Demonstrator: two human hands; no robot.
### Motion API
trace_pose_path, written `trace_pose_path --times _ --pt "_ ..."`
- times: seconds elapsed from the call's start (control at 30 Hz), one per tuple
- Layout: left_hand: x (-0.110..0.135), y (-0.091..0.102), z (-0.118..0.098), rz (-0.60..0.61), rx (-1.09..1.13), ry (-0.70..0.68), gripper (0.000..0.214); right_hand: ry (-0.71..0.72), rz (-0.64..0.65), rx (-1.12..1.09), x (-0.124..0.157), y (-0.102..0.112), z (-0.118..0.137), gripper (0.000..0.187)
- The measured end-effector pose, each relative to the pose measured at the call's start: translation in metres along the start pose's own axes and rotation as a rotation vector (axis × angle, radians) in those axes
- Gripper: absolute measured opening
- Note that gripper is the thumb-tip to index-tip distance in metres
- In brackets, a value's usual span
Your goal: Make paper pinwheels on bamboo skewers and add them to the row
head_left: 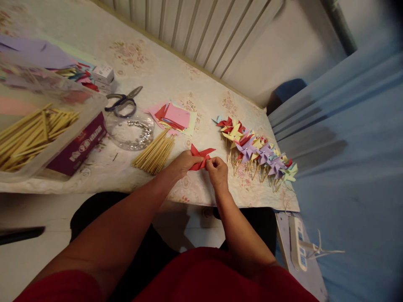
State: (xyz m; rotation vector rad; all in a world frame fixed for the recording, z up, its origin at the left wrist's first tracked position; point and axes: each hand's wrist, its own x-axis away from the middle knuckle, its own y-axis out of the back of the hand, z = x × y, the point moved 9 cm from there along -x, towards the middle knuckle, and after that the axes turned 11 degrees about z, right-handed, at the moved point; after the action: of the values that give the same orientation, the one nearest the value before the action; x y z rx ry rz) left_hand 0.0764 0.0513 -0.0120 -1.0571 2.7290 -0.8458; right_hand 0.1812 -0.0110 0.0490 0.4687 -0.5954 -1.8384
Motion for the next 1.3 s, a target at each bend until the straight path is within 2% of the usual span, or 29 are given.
trace_pose_path --times 0.47,0.7,1.0,1.1,1.2,1.3 --pt "-0.002 0.005 0.005 -0.038 0.003 0.027 0.009 0.004 0.022 0.014 -0.001 -0.001 -0.001 0.022" --pt "0.001 -0.004 -0.002 0.015 0.036 0.018 0.004 -0.004 0.062 -0.028 -0.002 -0.004 -0.004 0.023" --pt "0.005 -0.005 -0.007 -0.016 0.027 0.007 0.009 -0.038 0.058 -0.047 -0.002 -0.005 -0.007 0.024" --pt "0.006 -0.004 -0.01 -0.026 0.01 0.003 0.006 -0.037 -0.006 -0.112 0.0 0.001 -0.005 0.025" --pt "0.008 -0.002 -0.012 -0.045 -0.027 0.01 0.004 -0.089 -0.072 -0.268 0.001 0.01 -0.012 0.03" --pt "0.008 -0.002 -0.012 -0.046 -0.037 0.015 0.006 -0.173 0.048 -0.446 -0.003 0.001 -0.022 0.033"
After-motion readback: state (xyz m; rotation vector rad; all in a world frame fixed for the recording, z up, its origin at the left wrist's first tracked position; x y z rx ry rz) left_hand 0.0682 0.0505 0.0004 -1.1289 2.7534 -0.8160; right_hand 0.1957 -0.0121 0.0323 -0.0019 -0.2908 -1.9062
